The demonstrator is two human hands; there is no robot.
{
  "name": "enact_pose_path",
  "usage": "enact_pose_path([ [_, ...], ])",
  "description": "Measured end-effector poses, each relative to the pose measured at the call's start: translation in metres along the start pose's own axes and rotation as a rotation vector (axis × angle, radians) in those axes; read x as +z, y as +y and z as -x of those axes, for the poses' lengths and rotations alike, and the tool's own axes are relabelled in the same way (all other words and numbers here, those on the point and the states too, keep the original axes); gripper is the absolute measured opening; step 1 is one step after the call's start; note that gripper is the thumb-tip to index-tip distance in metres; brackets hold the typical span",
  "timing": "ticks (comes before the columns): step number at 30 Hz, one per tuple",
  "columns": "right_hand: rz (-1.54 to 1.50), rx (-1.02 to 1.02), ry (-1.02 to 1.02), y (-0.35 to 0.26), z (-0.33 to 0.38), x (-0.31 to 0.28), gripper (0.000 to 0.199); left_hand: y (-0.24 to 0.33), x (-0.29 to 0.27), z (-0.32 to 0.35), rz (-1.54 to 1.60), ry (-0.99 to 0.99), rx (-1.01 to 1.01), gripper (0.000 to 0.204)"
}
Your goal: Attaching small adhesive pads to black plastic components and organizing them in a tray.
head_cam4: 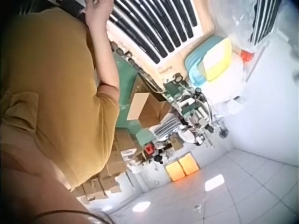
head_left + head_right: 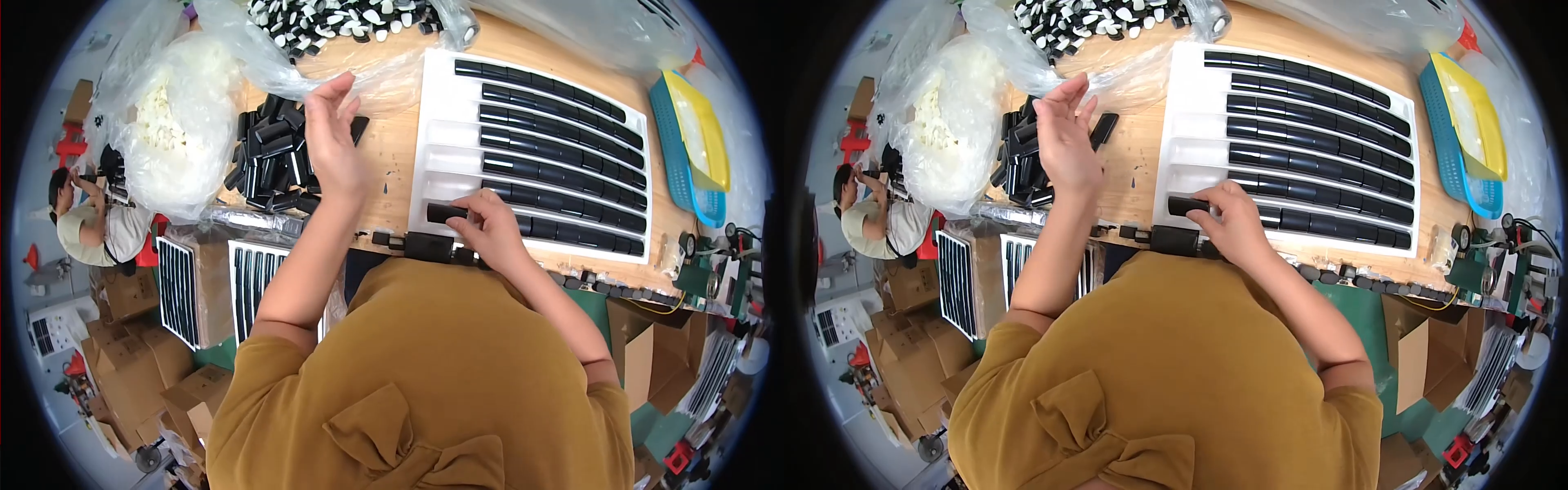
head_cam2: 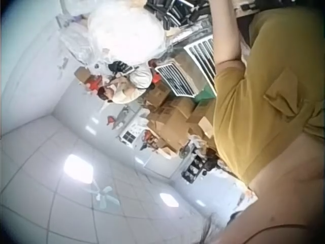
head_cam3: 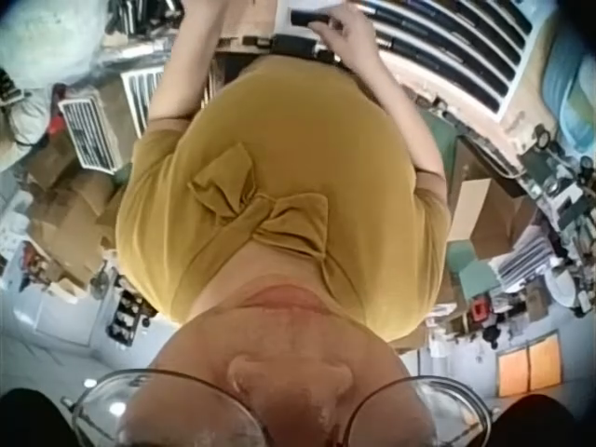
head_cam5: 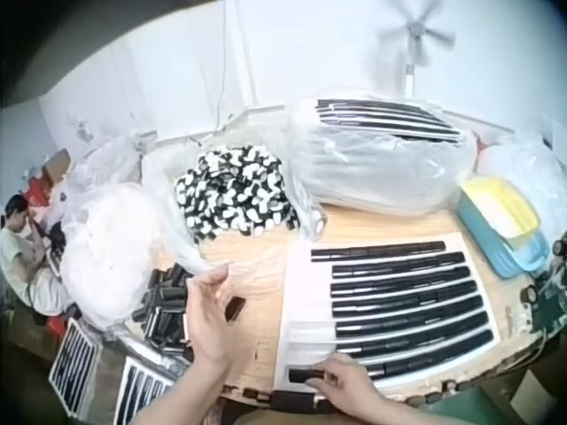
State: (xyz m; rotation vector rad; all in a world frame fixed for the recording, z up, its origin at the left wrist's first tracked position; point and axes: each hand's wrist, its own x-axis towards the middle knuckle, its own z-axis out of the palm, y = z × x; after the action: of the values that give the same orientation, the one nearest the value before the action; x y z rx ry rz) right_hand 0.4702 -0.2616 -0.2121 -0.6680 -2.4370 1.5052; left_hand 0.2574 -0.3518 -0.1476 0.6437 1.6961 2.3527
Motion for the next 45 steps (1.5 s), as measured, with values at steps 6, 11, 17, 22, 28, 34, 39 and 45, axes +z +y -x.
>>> enact_pose_path([
  [6,0.328,-0.291,0.152,0.004,-0.011,0.010,0.020,-0.021,-0.016,-0.001,-0.015,-0.018,-0.131,0.042],
  [11,0.493,-0.281,0.054,-0.002,-0.005,-0.003,0.021,-0.031,-0.016,-0.020,-0.151,-0.011,-0.164,0.027],
  [17,0.588,-0.032,0.196,-0.006,0.019,-0.073,0.015,-0.085,-0.023,-0.092,-0.434,-0.132,-0.047,0.017],
  [22,0.639,0.012,0.052,-0.004,0.042,-0.077,0.033,-0.124,0.016,-0.149,-0.879,-0.283,0.200,0.018],
  [28,0.565,-0.002,0.169,0.007,0.048,-0.068,0.041,-0.148,0.005,-0.205,-1.451,-0.239,0.375,0.020],
  [34,0.555,0.003,0.172,0.007,0.040,-0.073,0.040,-0.149,-0.018,-0.215,-1.562,-0.435,0.232,0.024],
  [39,0.522,0.024,0.136,0.009,0.039,-0.076,0.036,-0.123,-0.013,-0.224,-1.517,-0.213,0.243,0.018],
  [45,0.429,-0.004,0.146,0.010,0.037,-0.076,0.037,-0.117,-0.038,-0.305,-1.345,0.160,0.651,0.031],
])
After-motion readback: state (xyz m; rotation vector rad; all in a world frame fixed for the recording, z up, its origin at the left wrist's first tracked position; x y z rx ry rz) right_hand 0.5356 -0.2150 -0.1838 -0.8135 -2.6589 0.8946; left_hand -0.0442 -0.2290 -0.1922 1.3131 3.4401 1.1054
